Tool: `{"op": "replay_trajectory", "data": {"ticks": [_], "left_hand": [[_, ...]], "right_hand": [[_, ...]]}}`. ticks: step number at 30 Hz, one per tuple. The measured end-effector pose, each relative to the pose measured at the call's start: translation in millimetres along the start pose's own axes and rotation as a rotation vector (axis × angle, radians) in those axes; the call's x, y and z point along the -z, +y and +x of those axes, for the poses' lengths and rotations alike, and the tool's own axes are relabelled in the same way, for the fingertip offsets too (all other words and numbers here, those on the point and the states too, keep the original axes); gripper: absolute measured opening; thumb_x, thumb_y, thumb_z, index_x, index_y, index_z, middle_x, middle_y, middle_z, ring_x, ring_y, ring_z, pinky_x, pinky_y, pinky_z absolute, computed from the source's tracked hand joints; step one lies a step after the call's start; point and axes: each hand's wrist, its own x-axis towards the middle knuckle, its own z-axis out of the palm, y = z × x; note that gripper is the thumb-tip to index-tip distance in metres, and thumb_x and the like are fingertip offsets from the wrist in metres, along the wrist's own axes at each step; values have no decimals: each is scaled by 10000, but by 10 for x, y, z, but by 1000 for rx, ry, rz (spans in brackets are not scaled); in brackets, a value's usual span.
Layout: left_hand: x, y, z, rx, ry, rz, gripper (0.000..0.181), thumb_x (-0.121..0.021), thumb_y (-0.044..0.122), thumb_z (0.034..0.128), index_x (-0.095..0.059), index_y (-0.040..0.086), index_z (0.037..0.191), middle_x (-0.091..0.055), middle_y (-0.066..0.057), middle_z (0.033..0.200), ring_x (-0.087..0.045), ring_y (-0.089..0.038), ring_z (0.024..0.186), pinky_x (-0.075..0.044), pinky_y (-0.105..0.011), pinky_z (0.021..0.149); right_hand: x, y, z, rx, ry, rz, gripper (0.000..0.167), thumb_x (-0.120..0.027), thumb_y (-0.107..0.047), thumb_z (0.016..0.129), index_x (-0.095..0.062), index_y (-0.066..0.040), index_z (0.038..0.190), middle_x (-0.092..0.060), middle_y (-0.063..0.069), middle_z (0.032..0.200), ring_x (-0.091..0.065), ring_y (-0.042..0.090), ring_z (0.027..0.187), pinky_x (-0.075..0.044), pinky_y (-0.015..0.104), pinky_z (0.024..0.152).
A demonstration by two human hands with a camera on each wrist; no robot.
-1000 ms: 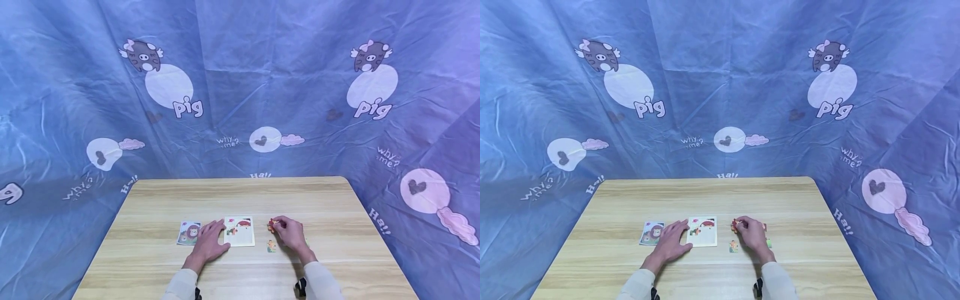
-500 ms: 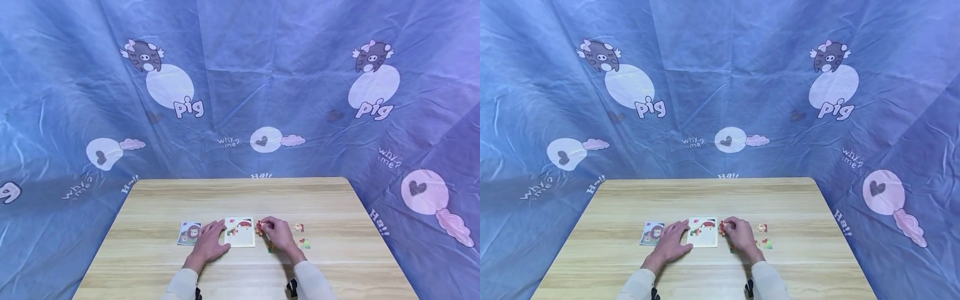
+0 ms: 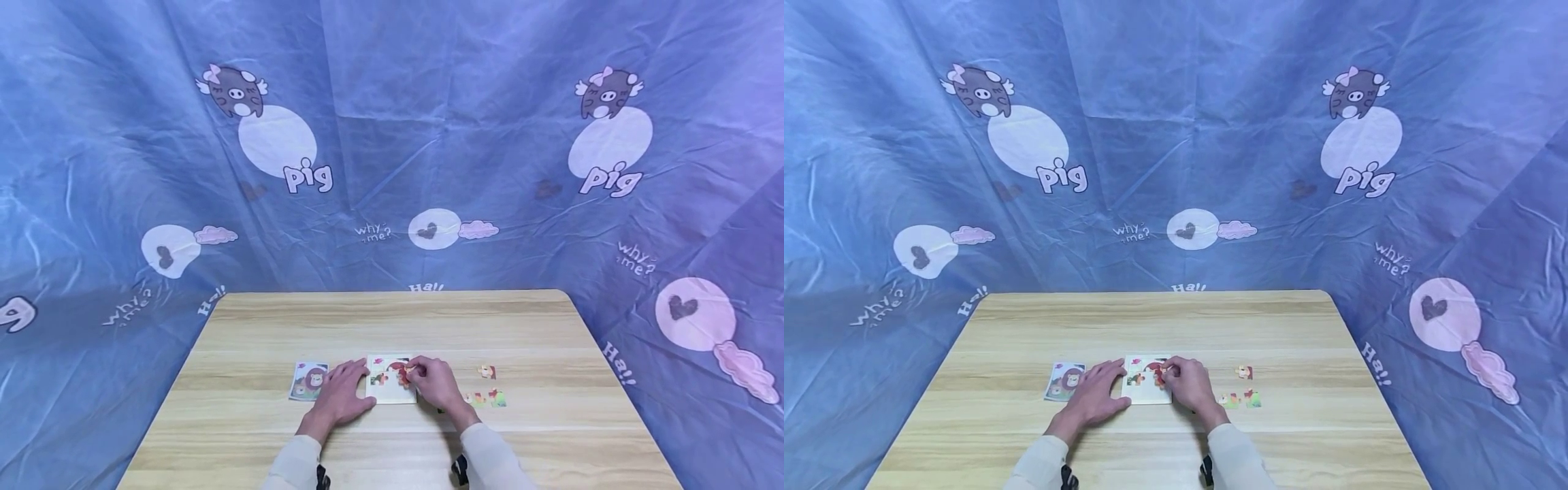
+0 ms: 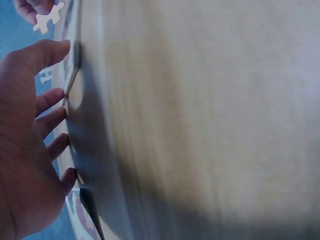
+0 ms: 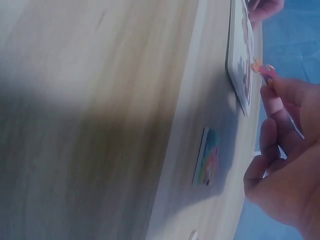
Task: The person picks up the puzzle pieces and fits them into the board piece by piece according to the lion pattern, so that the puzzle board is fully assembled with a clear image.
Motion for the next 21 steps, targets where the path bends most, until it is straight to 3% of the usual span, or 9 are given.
{"op": "replay_trajectory", "data": {"ticks": [5, 12, 21], "left_hand": [[17, -3, 15, 0, 3, 6, 542, -689, 498, 765, -614, 201, 1212, -456, -23, 1496, -401, -300, 1369, -306, -599, 1089], [23, 15, 1, 20, 60, 34, 535, -698, 496, 755, -622, 218, 1206, -511, -38, 1426, -449, -284, 1304, -362, -562, 1035], [26, 57, -31, -43, 84, 78, 466, -708, 433, 769, -650, 222, 1180, -547, -38, 1375, -504, -287, 1236, -439, -529, 937]], "right_hand": [[-37, -58, 7, -6, -26, 3, 136, -684, -104, 833, -727, -138, 957, -644, -88, 698, -504, 17, 572, -440, 182, 595], [-69, -131, 39, 4, -45, 13, 139, -700, -100, 829, -729, -113, 965, -660, -81, 721, -521, 15, 605, -456, 178, 606], [-126, -134, 74, -18, -71, 4, 155, -678, -103, 843, -741, -132, 981, -675, -88, 740, -533, 23, 611, -454, 171, 588]]}}
